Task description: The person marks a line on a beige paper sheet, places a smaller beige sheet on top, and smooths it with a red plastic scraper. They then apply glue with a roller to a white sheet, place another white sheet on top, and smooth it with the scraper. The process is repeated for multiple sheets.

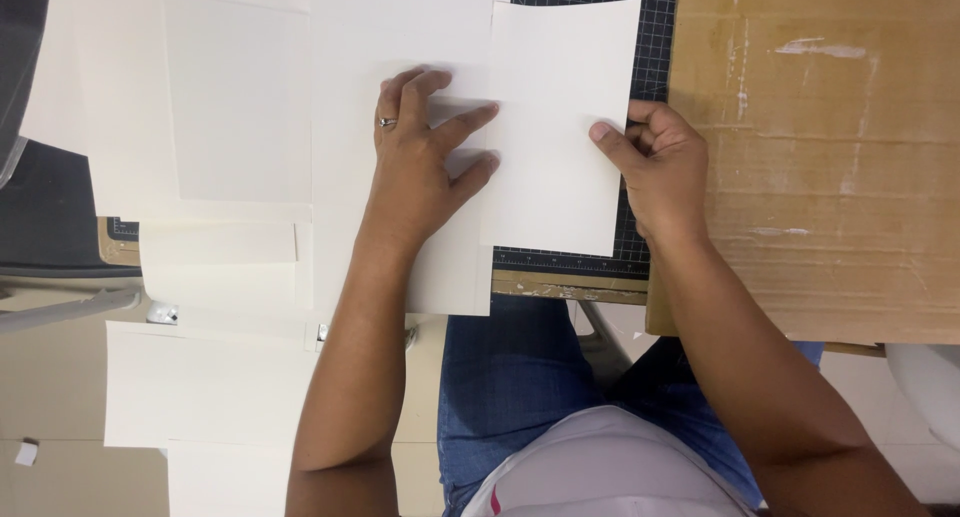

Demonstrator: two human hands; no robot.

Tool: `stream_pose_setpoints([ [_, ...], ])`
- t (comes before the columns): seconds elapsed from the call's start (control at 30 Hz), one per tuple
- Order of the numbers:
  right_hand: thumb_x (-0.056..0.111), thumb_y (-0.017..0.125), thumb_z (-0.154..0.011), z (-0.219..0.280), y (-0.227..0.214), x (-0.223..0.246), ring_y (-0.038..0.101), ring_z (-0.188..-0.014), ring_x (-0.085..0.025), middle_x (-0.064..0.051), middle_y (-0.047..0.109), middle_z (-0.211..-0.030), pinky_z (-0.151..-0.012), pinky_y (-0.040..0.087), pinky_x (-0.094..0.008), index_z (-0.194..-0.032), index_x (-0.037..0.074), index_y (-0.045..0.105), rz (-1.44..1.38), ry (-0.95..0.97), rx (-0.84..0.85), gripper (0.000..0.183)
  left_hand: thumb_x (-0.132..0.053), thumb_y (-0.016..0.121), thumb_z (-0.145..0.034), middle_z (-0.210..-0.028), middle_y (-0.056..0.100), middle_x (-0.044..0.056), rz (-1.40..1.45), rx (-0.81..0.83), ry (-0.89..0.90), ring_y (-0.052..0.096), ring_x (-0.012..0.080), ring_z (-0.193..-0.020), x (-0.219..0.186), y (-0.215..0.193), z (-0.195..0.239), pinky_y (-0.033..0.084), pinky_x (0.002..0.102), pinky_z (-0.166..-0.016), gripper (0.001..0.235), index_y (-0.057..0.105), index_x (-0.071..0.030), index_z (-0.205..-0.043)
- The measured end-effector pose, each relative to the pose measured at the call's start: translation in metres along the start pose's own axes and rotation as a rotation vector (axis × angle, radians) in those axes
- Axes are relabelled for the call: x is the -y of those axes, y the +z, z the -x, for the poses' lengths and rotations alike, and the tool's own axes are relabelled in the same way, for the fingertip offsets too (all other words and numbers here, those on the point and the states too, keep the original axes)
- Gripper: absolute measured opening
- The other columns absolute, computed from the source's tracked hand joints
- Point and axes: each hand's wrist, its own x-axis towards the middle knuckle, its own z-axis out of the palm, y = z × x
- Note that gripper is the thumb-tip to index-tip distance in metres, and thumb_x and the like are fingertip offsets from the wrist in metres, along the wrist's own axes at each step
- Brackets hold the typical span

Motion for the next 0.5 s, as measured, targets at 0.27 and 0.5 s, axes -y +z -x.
stream_pose_setpoints([
  [0.27,0.024,0.082,-0.094,0.003,-0.004,0.003,0.055,-0.07,0.001,0.007,0.066,-0.081,-0.065,0.048,-0.013,-0.126,0.009,0.069,0.128,0.004,-0.015,0.037,-0.029,0.086,-0.09,-0.14,0.043,0.013,0.007,0.036,-0.024,0.034,0.0394,-0.138,-0.001,-0.003,0.0,0.035,0.06,-0.114,0.043,0.072,-0.019,-0.13],
  [0.5,0.016,0.081,-0.097,0.009,-0.01,0.013,0.061,-0.074,-0.005,-0.001,0.068,-0.087,-0.052,0.055,-0.02,-0.144,0.004,0.056,0.219,-0.077,0.076,0.055,-0.028,0.087,-0.09,-0.142,0.043,0.013,0.037,0.072,-0.049,0.032,0.0386,-0.14,-0.002,-0.007,0.001,0.038,0.062,-0.111,0.054,0.059,-0.013,-0.134],
])
